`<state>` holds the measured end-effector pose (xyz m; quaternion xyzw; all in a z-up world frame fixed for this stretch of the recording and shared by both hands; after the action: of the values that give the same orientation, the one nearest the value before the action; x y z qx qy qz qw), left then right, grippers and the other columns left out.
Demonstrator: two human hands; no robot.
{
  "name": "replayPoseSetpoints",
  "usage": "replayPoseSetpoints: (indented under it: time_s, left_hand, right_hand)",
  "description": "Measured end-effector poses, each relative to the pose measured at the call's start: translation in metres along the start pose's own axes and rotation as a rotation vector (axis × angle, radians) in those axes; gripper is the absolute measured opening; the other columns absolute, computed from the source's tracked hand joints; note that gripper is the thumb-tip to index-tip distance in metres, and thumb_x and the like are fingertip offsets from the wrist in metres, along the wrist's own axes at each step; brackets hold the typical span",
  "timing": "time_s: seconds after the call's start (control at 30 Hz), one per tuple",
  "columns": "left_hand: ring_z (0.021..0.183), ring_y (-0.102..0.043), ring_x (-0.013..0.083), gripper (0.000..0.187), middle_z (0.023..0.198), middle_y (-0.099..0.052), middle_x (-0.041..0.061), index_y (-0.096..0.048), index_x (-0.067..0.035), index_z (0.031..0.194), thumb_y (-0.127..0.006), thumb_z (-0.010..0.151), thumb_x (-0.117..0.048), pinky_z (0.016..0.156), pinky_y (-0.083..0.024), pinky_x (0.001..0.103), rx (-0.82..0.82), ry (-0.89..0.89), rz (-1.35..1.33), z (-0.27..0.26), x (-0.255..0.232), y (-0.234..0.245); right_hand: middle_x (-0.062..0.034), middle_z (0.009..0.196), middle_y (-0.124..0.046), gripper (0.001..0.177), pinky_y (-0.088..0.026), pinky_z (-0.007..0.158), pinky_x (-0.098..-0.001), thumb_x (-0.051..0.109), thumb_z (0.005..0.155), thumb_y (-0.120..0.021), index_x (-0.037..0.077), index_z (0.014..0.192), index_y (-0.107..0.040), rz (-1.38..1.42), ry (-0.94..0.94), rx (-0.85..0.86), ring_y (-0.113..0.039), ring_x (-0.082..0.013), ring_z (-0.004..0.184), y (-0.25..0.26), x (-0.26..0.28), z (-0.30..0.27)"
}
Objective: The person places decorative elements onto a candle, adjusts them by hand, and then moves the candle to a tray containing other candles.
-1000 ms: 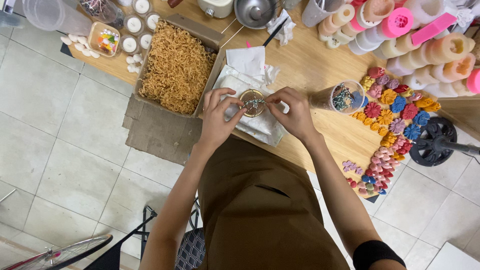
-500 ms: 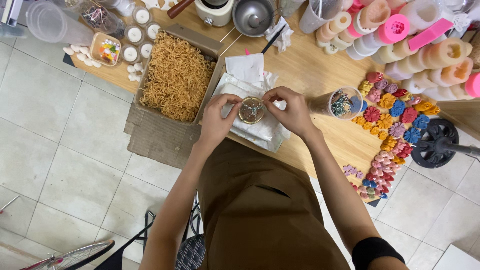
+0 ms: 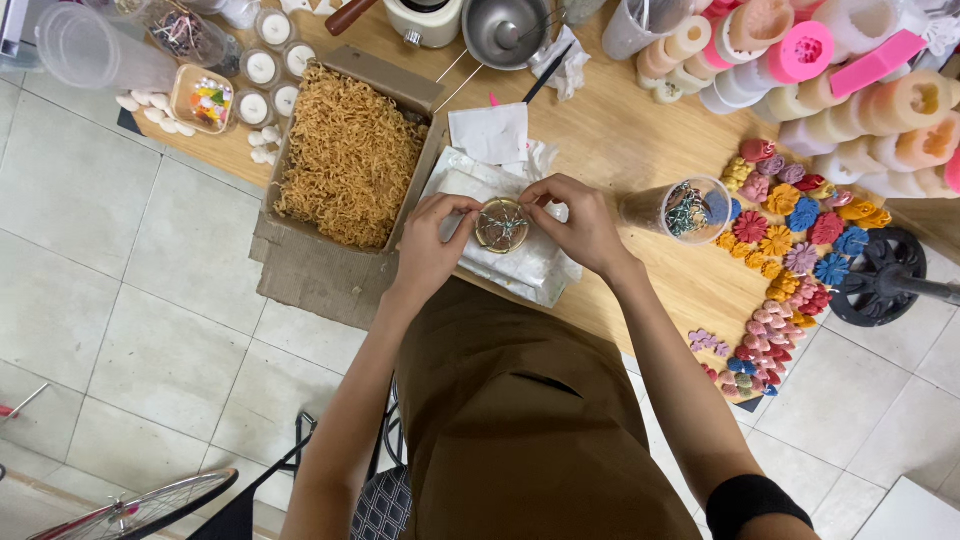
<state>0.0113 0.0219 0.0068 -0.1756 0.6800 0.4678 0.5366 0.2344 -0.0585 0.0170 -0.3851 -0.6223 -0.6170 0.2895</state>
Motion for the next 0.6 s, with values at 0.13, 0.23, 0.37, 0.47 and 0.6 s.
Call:
replayPoseSetpoints:
  time_s: [0.13, 0.23, 0.37, 0.47, 0.6]
  left_hand:
    - [0.095, -0.07, 0.021, 0.01, 0.101, -0.073, 0.007, -0.073, -0.005, 0.105, -0.07, 0.096, -0.008, 0.087, -0.054, 0.034, 0.0, 0.031, -0.018, 0.0, 0.0, 0.0]
    - [0.096, -0.07, 0.0201, 0.01, 0.101, -0.072, 0.007, -0.072, -0.005, 0.106, -0.07, 0.097, -0.008, 0.086, -0.054, 0.034, -0.013, 0.038, -0.028, -0.002, 0.002, 0.0]
    - [0.098, -0.071, 0.0188, 0.013, 0.103, -0.072, 0.007, -0.07, -0.006, 0.111, -0.068, 0.098, -0.009, 0.089, -0.054, 0.033, -0.039, 0.059, -0.065, -0.006, 0.004, 0.0]
    - [0.1, -0.071, 0.0192, 0.018, 0.104, -0.073, 0.006, -0.068, -0.007, 0.117, -0.066, 0.099, -0.008, 0.09, -0.051, 0.036, -0.045, 0.093, -0.046, -0.01, 0.006, 0.001]
    - [0.103, -0.071, 0.0187, 0.021, 0.106, -0.074, 0.005, -0.066, -0.009, 0.121, -0.062, 0.101, -0.006, 0.092, -0.052, 0.036, -0.033, 0.105, -0.065, -0.012, 0.007, 0.001]
  right_hand:
    - [-0.0041, 0.102, -0.077, 0.015, -0.052, 0.061, -0.0299, 0.012, 0.093, -0.074, 0.01, 0.107, -0.076, -0.046, -0.016, -0.011, -0.073, -0.0154, 0.087, 0.001, -0.001, 0.001]
    - [-0.0046, 0.103, -0.077, 0.02, -0.053, 0.063, -0.0306, 0.013, 0.095, -0.072, 0.01, 0.114, -0.076, -0.04, -0.031, -0.023, -0.073, -0.0163, 0.089, 0.002, -0.001, -0.001]
    - [-0.0061, 0.105, -0.077, 0.021, -0.054, 0.065, -0.0314, 0.013, 0.097, -0.07, 0.01, 0.117, -0.076, -0.05, -0.007, -0.037, -0.073, -0.0176, 0.09, 0.005, -0.004, -0.007]
    - [-0.0078, 0.106, -0.077, 0.018, -0.054, 0.065, -0.032, 0.014, 0.098, -0.072, 0.01, 0.115, -0.076, -0.059, -0.008, -0.037, -0.073, -0.0186, 0.088, 0.005, -0.004, -0.014]
    - [-0.0095, 0.107, -0.075, 0.024, -0.058, 0.079, -0.0321, 0.012, 0.1, -0.068, 0.01, 0.123, -0.074, -0.017, 0.085, -0.071, -0.073, -0.02, 0.091, 0.005, -0.001, -0.015]
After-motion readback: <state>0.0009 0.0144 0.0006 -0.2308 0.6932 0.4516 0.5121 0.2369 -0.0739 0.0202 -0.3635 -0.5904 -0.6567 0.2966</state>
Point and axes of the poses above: each hand's wrist, its own z-axis towards the middle knuckle, its own y-axis out of the back of the hand, x = y × z, the point moved 1 cm from there along z, towards the middle knuckle
